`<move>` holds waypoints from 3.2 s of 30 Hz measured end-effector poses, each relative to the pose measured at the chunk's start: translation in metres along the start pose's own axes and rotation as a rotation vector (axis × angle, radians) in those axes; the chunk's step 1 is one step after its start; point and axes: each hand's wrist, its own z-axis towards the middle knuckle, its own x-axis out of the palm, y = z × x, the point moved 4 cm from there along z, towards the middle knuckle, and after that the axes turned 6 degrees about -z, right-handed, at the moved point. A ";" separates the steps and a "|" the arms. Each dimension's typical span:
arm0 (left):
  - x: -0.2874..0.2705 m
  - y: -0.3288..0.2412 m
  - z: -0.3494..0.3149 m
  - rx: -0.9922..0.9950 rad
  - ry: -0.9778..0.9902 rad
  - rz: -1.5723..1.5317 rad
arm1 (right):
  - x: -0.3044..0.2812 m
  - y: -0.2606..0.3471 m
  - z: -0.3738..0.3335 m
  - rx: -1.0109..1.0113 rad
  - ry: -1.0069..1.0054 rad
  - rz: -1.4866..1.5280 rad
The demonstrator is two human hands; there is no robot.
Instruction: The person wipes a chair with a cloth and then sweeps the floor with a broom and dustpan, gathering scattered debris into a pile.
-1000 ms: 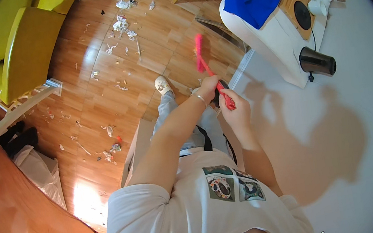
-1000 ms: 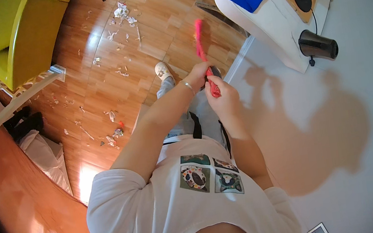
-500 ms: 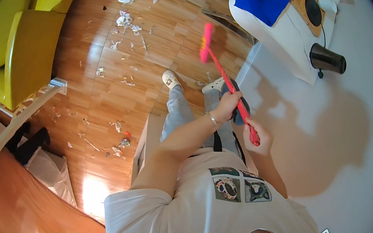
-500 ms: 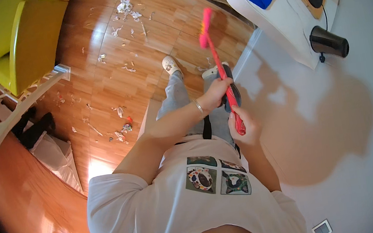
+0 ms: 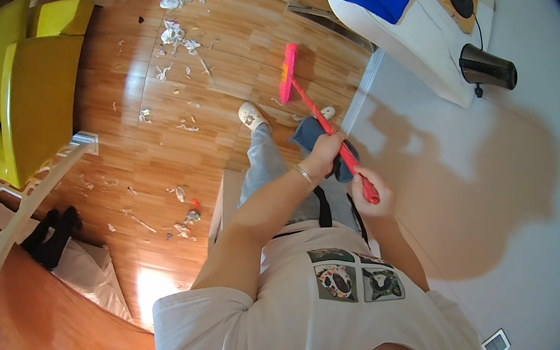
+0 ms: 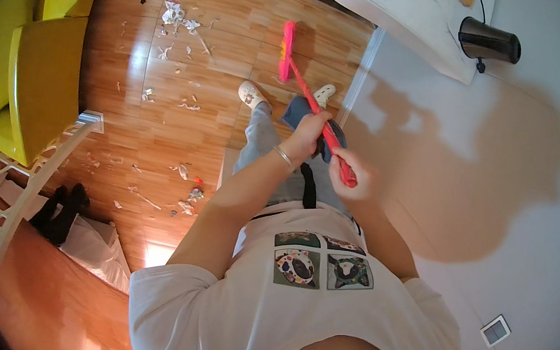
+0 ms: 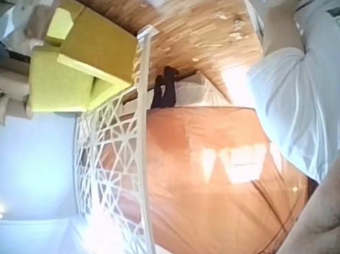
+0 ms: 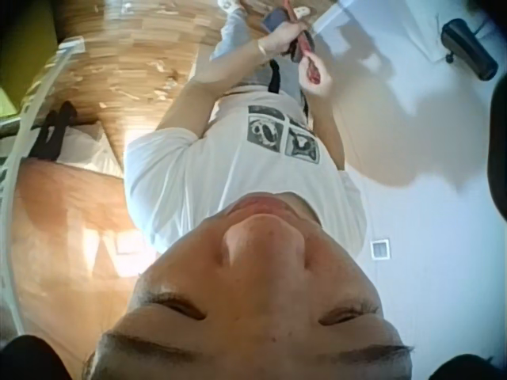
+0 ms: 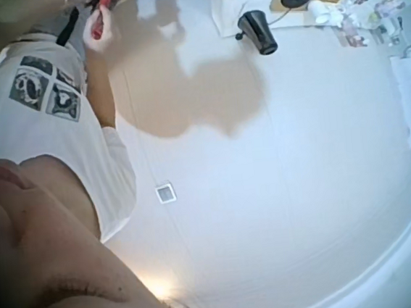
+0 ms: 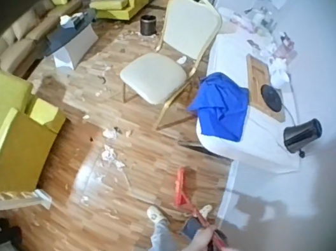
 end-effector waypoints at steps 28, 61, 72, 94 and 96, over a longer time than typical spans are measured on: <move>-0.095 -0.124 0.013 0.396 -0.420 -0.008 | 0.077 0.030 0.058 -0.194 0.272 0.220; -0.045 -0.166 -0.036 1.066 -0.276 -1.604 | 0.109 0.223 0.225 -1.255 1.299 -0.009; -0.050 -0.034 0.042 0.946 -0.263 -2.071 | 0.148 0.144 0.126 -1.633 1.747 -0.337; -0.053 -0.145 -0.015 1.074 -0.212 -1.898 | 0.107 0.220 0.167 -1.861 1.487 -0.346; -0.041 -0.143 -0.025 1.073 -0.186 -1.840 | 0.101 0.219 0.174 -1.801 1.449 -0.289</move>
